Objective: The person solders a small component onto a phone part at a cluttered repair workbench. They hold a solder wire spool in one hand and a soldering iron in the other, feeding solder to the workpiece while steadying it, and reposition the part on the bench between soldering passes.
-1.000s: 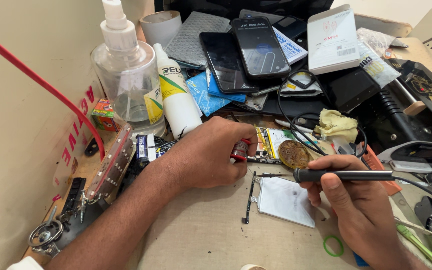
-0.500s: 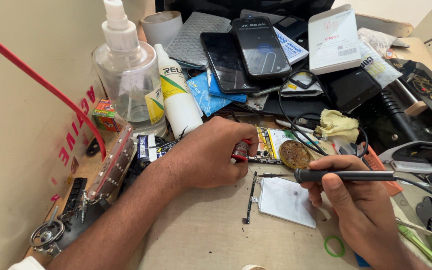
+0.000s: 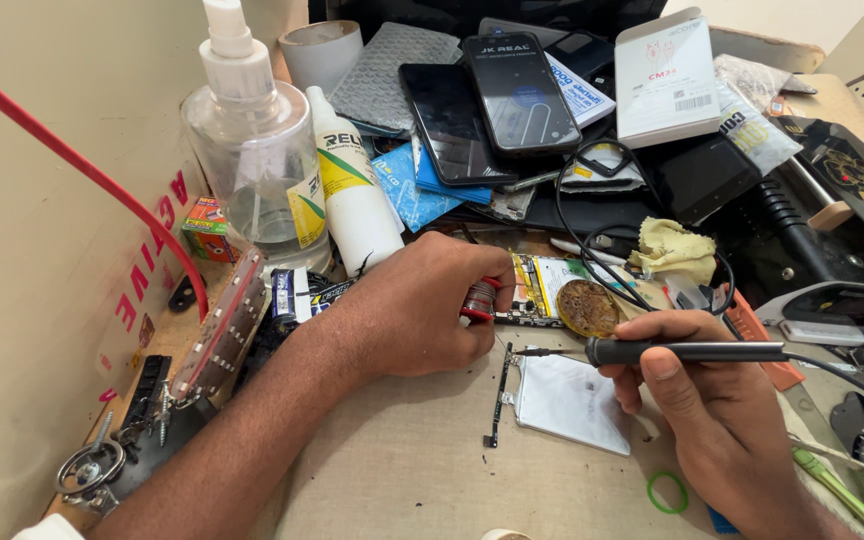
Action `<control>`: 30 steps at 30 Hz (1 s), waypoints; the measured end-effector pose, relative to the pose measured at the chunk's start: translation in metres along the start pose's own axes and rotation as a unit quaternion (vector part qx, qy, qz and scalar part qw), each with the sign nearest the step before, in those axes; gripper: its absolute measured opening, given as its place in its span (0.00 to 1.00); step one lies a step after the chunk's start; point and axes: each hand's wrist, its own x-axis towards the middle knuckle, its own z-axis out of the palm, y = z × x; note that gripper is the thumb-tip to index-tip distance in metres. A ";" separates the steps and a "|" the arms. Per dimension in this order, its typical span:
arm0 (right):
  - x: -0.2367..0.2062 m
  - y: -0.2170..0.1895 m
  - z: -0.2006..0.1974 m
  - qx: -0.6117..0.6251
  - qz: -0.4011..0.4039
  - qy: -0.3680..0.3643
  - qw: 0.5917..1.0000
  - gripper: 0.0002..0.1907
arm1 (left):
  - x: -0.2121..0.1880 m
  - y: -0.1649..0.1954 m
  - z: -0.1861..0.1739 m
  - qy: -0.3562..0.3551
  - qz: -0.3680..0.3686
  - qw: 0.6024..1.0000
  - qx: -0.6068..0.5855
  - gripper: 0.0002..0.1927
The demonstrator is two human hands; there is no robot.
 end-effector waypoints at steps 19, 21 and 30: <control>0.000 -0.001 0.000 -0.041 -0.006 0.009 0.999 0.16 | 0.000 0.000 0.001 0.002 -0.001 1.000 -0.002 0.13; 0.000 -0.002 -0.001 -0.038 -0.005 0.010 0.999 0.16 | 0.000 0.000 0.001 0.003 0.002 1.000 -0.002 0.13; 0.000 -0.002 0.002 -0.016 -0.015 0.006 1.000 0.15 | -0.001 0.000 0.000 0.003 0.002 1.000 0.000 0.13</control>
